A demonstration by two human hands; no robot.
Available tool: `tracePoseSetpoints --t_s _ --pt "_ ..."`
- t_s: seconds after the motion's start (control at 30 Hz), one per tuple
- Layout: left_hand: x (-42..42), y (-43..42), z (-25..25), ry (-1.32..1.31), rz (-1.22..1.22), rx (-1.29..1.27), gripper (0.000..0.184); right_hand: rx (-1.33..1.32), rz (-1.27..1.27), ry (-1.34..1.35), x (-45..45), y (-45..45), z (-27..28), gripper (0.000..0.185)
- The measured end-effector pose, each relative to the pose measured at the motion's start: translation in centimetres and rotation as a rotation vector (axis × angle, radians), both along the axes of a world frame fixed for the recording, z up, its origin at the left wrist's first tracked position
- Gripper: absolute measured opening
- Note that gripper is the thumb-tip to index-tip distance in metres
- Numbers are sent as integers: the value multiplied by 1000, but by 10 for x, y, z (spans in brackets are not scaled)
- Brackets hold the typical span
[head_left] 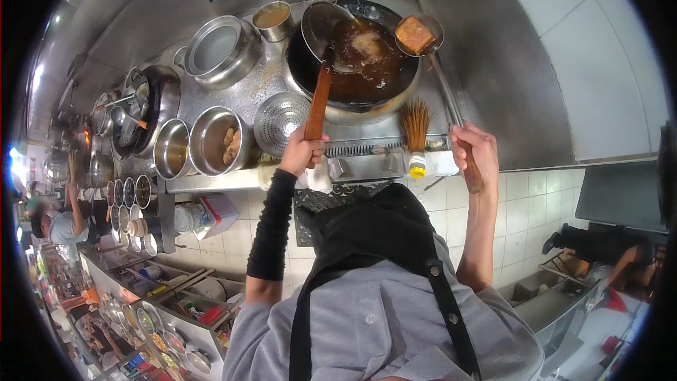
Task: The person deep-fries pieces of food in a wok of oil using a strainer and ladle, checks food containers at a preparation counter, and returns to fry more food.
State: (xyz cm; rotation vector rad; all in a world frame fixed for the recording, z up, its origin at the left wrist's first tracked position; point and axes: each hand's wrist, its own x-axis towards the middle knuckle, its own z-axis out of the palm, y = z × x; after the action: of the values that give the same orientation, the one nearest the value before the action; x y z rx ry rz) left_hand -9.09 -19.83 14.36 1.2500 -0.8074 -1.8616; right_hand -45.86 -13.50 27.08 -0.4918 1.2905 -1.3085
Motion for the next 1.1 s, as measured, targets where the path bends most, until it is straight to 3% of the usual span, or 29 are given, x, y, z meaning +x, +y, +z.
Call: tracePoseSetpoints --t_s 0.17,0.4,0.8,0.93,1.1 --pt "20 18 4 121 -138 71 35 -3 6 33 -5 -1 -1 22" --pt "14 60 32 300 -98 143 38 16 -10 97 -7 -5 -4 20" --pt "44 176 108 238 299 26 37 78 213 50 6 -31 -58 10" --pt "68 219 133 110 477 2 40 92 300 41 21 -53 -81 11" --pt "89 256 159 -178 650 -8 26 119 407 116 35 -74 -91 12"
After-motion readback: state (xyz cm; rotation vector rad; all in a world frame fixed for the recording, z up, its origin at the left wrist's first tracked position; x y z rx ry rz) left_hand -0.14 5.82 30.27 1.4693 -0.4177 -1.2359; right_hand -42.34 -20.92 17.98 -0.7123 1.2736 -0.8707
